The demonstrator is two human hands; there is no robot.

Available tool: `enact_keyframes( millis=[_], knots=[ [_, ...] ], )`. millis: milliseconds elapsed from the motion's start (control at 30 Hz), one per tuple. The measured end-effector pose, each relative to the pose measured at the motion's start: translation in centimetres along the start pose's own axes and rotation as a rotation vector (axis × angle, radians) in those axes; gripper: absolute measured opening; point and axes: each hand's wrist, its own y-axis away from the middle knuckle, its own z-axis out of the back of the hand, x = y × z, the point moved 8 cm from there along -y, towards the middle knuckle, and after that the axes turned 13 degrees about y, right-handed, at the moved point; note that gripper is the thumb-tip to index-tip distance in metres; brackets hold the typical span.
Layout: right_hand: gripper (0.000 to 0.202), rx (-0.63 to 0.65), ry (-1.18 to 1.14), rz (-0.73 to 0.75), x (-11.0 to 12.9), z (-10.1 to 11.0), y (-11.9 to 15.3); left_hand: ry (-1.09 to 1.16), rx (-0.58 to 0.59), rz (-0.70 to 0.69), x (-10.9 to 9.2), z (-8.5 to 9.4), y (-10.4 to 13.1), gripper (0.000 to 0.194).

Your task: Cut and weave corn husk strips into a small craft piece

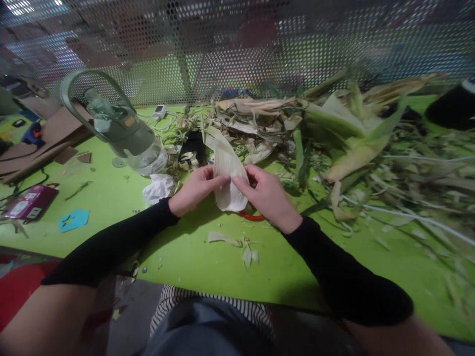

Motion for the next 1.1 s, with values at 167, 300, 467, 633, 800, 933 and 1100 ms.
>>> enact_keyframes(
  millis=[167,300,467,633,800,933,1100],
  knots=[
    [0.035,-0.019,0.037,0.005,0.0,0.1,0.0,-0.049,0.007,0.007,-0.1,-0.4,0.1,0.025],
    [0.04,-0.007,0.069,0.031,0.1,0.0,0.1,-0.179,-0.031,0.011,-0.8,-0.4,0.4,0.012],
    [0.043,0.009,0.022,0.035,0.2,-0.2,0.2,-0.296,-0.079,0.013,-1.3,-0.3,0.7,0.01],
    [0.049,0.011,-0.024,0.024,0.2,-0.2,0.1,-0.299,-0.07,0.009,-1.4,-0.6,0.8,0.009],
    [0.045,-0.044,-0.057,-0.024,-0.1,0.5,0.1,-0.262,-0.081,-0.011,-1.4,-0.4,0.7,0.006],
    [0.042,-0.048,-0.102,-0.065,-0.6,0.5,-0.1,-0.268,-0.078,-0.05,-1.5,-0.2,0.6,0.007],
    [0.042,-0.024,-0.149,-0.077,-0.7,0.1,-0.1,-0.249,-0.061,-0.033,-1.3,-0.1,0.5,0.009]
  ],
)
